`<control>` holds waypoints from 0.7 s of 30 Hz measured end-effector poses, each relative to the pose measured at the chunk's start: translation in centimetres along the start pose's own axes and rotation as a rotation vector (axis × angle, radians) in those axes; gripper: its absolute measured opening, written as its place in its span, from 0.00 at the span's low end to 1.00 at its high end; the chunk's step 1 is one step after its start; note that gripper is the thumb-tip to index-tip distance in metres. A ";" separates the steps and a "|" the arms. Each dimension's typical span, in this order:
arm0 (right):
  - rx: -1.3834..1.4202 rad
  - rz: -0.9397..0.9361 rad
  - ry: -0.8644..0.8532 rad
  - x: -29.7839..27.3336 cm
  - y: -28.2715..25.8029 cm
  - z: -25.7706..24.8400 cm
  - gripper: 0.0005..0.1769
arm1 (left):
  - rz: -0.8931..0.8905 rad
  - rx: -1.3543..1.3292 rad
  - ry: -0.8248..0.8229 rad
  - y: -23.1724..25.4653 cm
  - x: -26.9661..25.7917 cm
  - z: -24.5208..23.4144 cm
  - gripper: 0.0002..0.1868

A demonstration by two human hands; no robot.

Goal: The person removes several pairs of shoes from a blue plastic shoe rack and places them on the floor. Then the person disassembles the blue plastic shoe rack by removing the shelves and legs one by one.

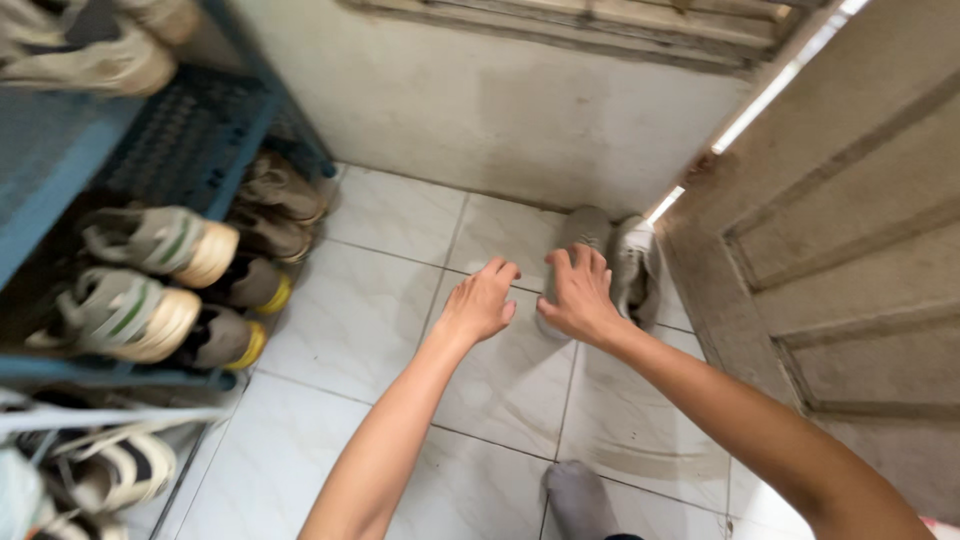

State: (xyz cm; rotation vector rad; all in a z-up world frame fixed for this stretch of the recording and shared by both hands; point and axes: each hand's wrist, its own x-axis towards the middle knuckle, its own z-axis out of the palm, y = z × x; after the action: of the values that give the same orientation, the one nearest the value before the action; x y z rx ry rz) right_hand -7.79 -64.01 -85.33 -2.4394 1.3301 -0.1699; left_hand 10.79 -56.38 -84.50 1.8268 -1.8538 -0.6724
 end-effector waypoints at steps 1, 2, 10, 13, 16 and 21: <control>0.048 -0.054 -0.011 0.7 -1.6 -0.5 0.38 | -0.007 -0.009 0.045 -0.2 -0.8 -1.6 0.22; 0.099 -0.111 -0.024 1.4 -3.3 -0.9 0.37 | -0.017 -0.015 0.091 -0.4 -1.8 -3.1 0.21; 0.255 -0.451 -0.078 6.4 -18.2 -1.9 0.37 | -0.146 0.027 0.579 -4.7 -10.8 -12.6 0.21; 0.295 -0.588 -0.084 7.4 -23.4 -1.2 0.37 | -0.205 0.152 0.797 -7.3 -14.0 -14.4 0.26; 0.285 -0.669 -0.131 8.0 -27.9 -0.2 0.39 | -0.465 0.265 0.883 -9.8 -17.1 -15.3 0.36; 0.286 -0.779 -0.149 9.6 -34.0 1.6 0.41 | -0.751 0.292 0.970 -13.3 -19.9 -16.9 0.52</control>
State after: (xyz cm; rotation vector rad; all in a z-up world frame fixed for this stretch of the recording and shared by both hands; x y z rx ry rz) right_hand 24.77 -54.83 -75.12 -2.5143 0.2177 -0.3330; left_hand 32.19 -37.01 -79.19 2.4082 -0.6376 0.3071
